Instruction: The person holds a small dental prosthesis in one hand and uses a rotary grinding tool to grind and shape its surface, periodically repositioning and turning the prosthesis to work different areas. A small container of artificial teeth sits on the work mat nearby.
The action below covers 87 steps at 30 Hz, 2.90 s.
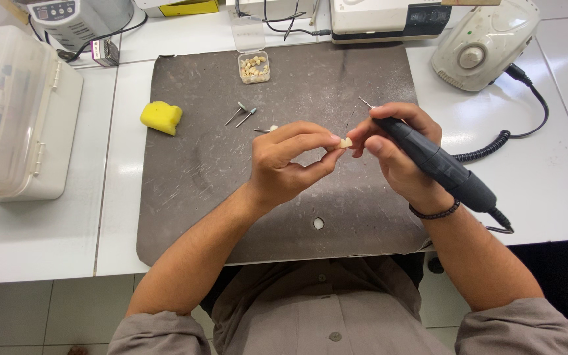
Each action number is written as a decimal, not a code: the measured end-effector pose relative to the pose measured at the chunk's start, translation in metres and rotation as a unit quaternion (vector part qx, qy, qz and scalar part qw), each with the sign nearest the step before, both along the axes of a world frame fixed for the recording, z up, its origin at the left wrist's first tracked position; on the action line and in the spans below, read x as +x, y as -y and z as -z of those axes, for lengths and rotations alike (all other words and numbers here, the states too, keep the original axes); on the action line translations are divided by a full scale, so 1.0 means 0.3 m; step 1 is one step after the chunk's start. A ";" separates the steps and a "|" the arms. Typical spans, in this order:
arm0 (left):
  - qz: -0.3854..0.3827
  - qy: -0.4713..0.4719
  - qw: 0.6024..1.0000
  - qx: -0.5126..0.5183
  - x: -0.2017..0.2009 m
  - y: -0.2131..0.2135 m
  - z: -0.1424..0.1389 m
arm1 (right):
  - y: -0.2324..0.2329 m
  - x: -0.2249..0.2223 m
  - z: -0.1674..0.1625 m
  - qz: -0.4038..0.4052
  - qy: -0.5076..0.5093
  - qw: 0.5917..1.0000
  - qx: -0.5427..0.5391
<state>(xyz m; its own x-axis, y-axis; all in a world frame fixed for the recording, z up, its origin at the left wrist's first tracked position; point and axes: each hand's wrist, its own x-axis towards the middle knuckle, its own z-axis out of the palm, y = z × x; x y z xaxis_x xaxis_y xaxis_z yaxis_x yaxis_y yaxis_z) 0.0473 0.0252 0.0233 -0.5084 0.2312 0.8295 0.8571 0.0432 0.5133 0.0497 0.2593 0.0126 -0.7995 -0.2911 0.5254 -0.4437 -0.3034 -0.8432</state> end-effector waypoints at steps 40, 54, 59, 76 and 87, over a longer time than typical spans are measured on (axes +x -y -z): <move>0.044 0.091 0.994 0.035 0.003 -0.006 0.003 | 0.008 0.018 -0.013 0.061 -0.010 0.995 0.079; 0.095 0.133 0.985 0.061 -0.003 -0.004 0.015 | 0.017 0.019 -0.007 0.074 -0.009 0.994 0.078; 0.145 0.214 0.961 0.094 -0.005 -0.002 0.023 | 0.016 0.025 -0.016 0.092 0.005 0.991 0.095; 0.162 0.361 0.906 0.152 -0.029 -0.005 0.052 | 0.015 0.032 -0.040 0.098 -0.064 0.988 0.096; 0.152 0.359 0.910 0.144 -0.028 -0.005 0.059 | 0.015 0.024 -0.024 0.176 -0.117 0.962 0.170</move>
<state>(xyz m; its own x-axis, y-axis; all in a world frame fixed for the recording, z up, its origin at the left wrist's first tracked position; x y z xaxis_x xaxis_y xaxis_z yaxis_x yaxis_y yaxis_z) 0.0389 0.0267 0.0055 -0.8919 0.2768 0.3576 0.2472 -0.3639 0.8981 0.0570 0.2548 0.0199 -0.7514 -0.2101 0.6255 -0.6584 0.1770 -0.7315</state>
